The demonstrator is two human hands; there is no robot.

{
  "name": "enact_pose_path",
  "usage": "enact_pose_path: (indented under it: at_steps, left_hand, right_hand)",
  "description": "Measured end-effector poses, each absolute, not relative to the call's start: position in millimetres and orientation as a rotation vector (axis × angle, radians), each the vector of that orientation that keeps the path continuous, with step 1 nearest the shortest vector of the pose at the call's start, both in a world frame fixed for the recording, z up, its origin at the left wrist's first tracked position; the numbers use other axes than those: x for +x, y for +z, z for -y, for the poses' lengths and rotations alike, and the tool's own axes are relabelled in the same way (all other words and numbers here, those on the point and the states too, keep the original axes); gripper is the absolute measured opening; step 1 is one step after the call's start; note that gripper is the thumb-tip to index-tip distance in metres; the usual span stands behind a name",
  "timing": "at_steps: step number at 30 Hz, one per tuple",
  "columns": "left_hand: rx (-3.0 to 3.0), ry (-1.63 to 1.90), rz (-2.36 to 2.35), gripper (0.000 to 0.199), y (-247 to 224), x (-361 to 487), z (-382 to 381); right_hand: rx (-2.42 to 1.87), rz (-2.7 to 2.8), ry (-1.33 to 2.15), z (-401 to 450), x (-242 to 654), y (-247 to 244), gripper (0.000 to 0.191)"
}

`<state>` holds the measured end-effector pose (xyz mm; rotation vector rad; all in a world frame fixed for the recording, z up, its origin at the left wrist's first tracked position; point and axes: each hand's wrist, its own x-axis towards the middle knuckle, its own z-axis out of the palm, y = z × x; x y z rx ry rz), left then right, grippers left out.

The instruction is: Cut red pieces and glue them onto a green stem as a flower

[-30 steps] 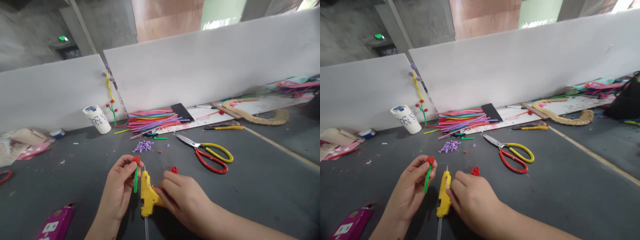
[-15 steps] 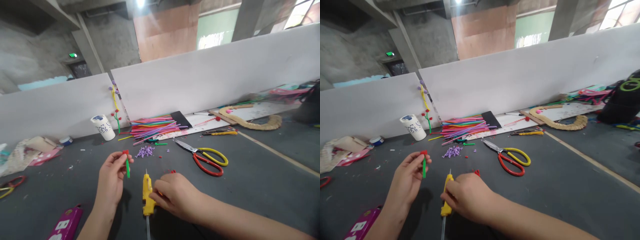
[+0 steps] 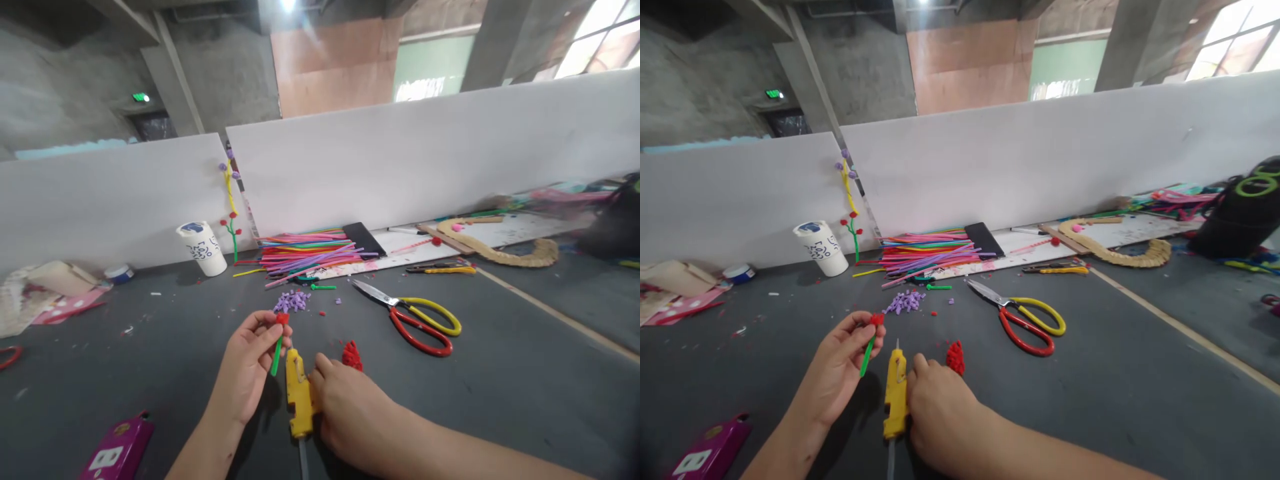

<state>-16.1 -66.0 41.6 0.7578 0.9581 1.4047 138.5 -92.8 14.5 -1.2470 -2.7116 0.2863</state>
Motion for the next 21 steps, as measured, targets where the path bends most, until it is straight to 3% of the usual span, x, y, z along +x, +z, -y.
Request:
enact_pose_path:
  at_steps: [4,6,11,15,21]
  left_hand:
    - [0.697,1.427,-0.939,0.016,46.6,-25.8,66.5]
    - [0.648,1.433,-0.923,0.016,48.1,-28.1,66.4]
    - [0.507,1.388,-0.877,0.02,46.0,-22.1,70.7]
    - [0.447,1.351,-0.849,0.016,41.6,-16.4,72.9]
    - [0.341,1.331,-0.896,0.014,41.9,-11.4,74.4]
  right_hand:
    - [-1.352,2.528,0.378,81.6,153.6,22.0,0.019]
    - [-1.358,2.4,0.457,77.2,164.0,24.7,0.007]
    - [-1.061,1.879,0.838,83.4,181.7,28.0,0.008]
    - [-0.978,1.91,0.762,96.7,184.6,35.9,0.007]
    - [-0.874,2.019,0.369,103.9,184.2,38.0,0.01]
